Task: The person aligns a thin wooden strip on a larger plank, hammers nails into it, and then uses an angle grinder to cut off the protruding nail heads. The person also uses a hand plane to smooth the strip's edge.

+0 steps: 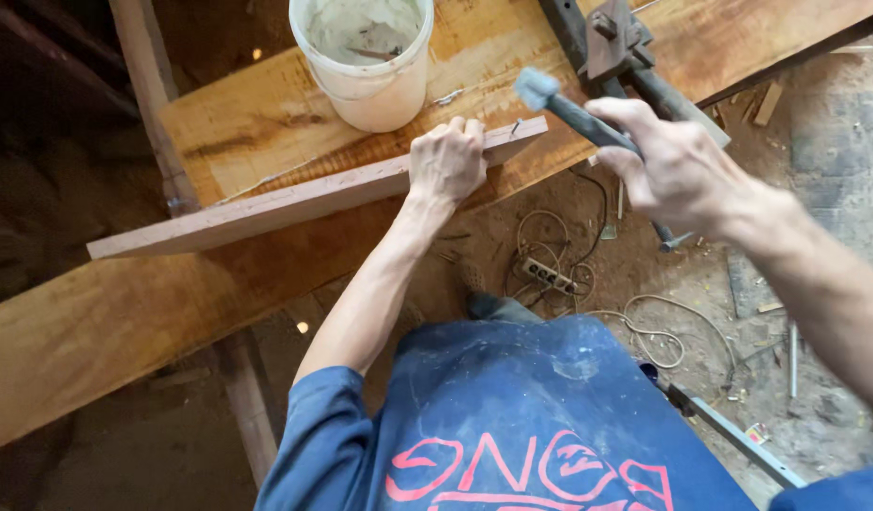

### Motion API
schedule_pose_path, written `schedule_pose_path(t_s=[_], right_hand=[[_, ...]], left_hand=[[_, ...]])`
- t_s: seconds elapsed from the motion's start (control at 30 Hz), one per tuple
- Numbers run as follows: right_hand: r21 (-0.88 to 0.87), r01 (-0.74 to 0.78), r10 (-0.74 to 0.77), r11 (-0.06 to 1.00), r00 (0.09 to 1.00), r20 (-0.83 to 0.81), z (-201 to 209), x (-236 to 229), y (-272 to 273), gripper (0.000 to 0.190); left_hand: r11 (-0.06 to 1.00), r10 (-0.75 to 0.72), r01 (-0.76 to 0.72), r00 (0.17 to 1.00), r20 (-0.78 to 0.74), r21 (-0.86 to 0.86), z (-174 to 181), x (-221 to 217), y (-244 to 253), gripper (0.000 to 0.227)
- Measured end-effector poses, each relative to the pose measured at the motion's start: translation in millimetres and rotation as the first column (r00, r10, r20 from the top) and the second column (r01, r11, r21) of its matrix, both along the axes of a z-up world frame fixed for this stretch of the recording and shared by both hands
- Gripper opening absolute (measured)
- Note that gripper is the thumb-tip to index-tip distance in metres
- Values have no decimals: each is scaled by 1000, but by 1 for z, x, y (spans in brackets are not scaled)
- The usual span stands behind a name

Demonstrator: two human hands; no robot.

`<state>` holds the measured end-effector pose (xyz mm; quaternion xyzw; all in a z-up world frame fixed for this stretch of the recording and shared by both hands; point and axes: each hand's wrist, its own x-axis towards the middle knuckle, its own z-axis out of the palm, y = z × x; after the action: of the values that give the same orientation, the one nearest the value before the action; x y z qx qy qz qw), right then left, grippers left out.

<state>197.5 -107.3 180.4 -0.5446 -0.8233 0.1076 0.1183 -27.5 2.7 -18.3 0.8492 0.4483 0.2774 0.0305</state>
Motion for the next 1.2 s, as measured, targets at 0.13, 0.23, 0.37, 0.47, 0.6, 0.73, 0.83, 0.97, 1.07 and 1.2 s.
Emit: schedule_pose_path(t_s=[0.13,0.23,0.37,0.47,0.6,0.73,0.83,0.97,1.07,1.2], right_hand=[[6,-25,25,1000,999,29,32,6,31,40],[58,24,-31,998,992,119,57,7,46,26],[-133,365,-334,921,919,210,60,8,68,34],[-213,161,-156,964,987,39,39,15,77,34],[-301,-288,332,909,938,104,9,34,74,35],[-450,364,-488,816,849,-200,13,63,68,27],[-351,313,-413,882,873,-259,21,67,76,29],[-433,198,-151,880,979,141,18,53,93,29],[-34,-125,129,992,913,388,22,51,106,31],[-168,-257,297,952,909,292,15,54,100,25]], left_hand=[[1000,-5,5,1000,31,23,1,-2,-1,16],[999,-7,5,999,46,41,-4,0,-5,14],[999,1,-2,999,35,45,-9,-1,-7,11],[998,-12,9,998,58,55,-9,1,-7,9],[998,-22,19,998,56,52,-5,-2,-1,13],[999,-6,4,999,44,43,-4,-1,3,10],[1000,-17,17,1000,16,8,-6,-1,-1,9],[996,-77,74,996,43,58,-9,-3,-7,14],[997,-43,38,997,69,71,-5,-3,-6,14],[999,-32,31,999,34,33,1,0,-8,7]])
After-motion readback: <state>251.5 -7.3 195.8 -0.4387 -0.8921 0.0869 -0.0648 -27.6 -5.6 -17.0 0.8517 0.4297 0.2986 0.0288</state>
